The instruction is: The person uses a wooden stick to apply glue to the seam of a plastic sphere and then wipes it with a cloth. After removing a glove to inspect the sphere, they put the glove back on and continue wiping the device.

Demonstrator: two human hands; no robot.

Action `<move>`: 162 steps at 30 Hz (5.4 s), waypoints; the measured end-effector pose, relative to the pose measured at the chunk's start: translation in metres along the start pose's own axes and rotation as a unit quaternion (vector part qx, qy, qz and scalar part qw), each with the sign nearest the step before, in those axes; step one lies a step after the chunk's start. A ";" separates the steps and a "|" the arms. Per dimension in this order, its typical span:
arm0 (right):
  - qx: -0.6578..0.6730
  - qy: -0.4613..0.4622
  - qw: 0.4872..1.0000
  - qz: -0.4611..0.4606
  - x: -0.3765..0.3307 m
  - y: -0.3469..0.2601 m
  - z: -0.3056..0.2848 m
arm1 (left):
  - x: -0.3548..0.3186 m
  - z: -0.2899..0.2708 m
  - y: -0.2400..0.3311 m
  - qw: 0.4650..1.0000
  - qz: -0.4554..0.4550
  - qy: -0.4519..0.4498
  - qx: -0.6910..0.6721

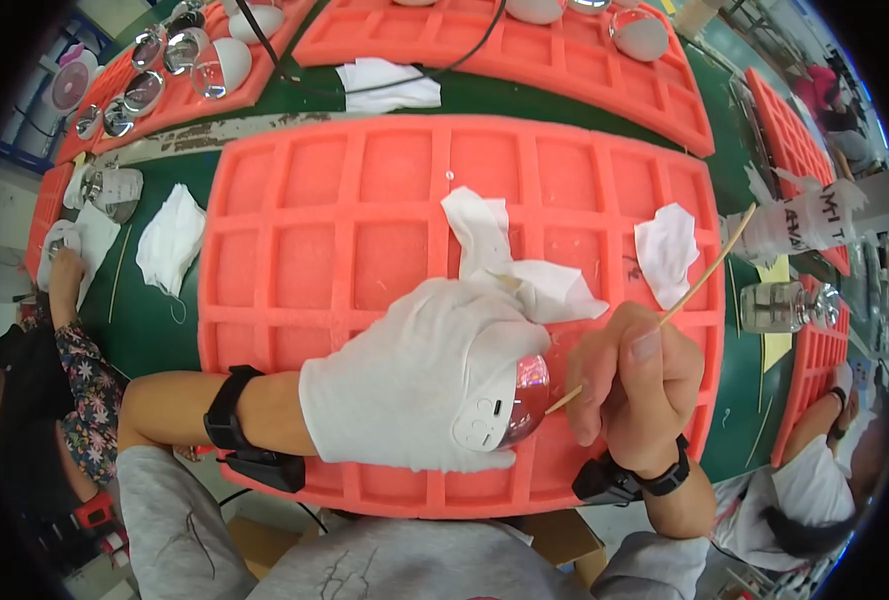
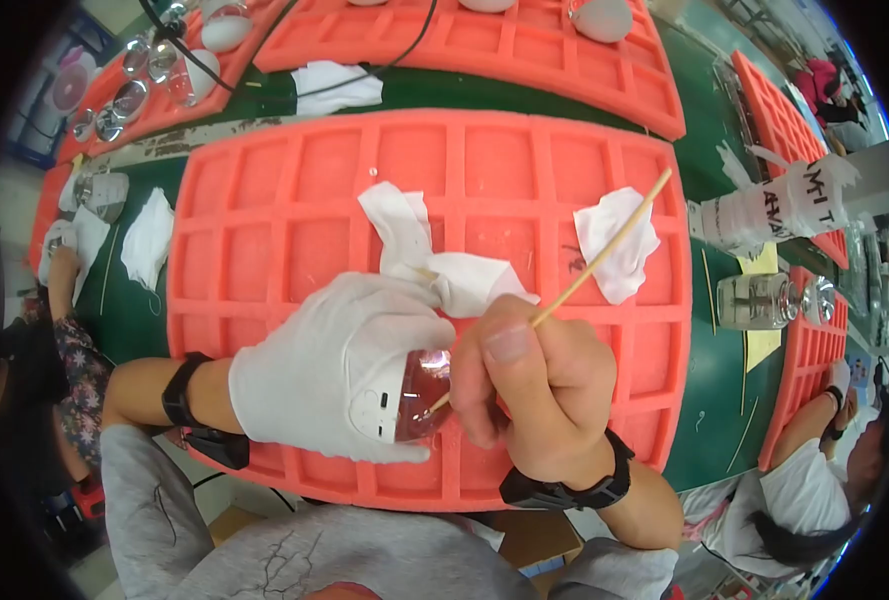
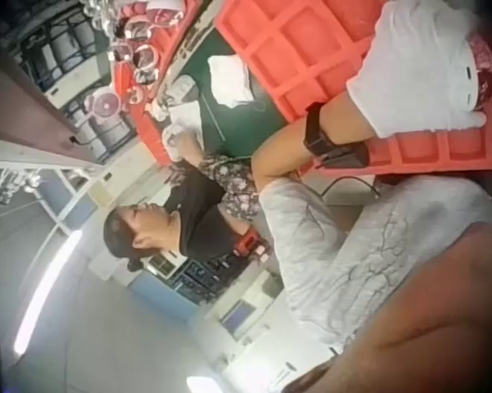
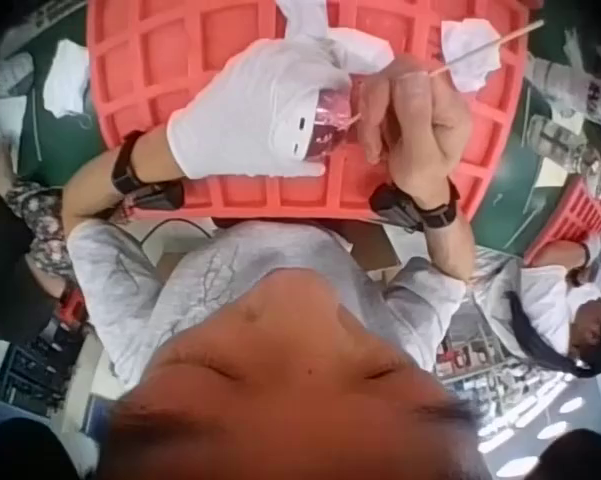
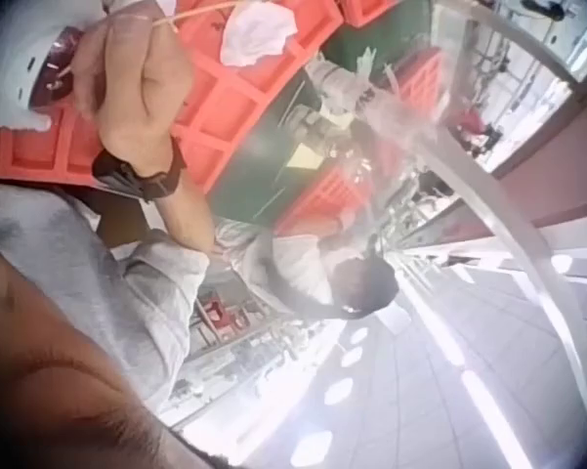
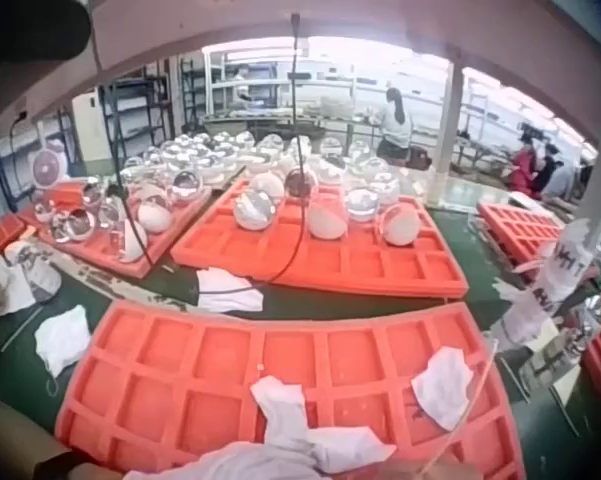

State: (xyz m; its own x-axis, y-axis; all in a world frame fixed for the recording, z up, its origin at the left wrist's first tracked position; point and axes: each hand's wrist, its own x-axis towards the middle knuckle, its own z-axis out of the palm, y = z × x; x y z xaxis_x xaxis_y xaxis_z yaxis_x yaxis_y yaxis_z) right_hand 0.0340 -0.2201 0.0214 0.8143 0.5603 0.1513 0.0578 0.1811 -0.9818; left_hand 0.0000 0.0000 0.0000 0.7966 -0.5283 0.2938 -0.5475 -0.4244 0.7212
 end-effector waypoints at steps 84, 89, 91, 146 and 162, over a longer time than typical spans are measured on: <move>-0.051 -0.081 0.992 -0.087 0.003 0.008 0.004 | 0.004 0.008 0.001 0.998 -0.003 0.006 0.066; -0.026 -0.042 0.999 0.009 0.004 0.002 0.008 | 0.005 0.003 0.001 0.998 -0.014 -0.011 0.052; -0.016 -0.044 0.999 0.011 0.004 0.002 0.007 | 0.004 0.004 0.003 0.998 -0.013 -0.005 0.056; 0.162 0.105 0.942 0.273 0.020 0.000 0.016 | -0.006 0.015 -0.007 0.997 -0.016 -0.064 0.040; 0.152 0.085 0.955 0.238 0.016 -0.003 0.015 | 0.006 0.011 -0.005 0.995 -0.049 -0.070 -0.052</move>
State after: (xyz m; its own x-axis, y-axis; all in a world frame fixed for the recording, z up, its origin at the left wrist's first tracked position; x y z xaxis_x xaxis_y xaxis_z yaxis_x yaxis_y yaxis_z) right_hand 0.0379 -0.1992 0.0286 0.7895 0.5034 -0.3510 -0.4928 0.1793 -0.8515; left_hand 0.0047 -0.0093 -0.0085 0.7972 -0.5888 0.1333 -0.4332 -0.4042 0.8056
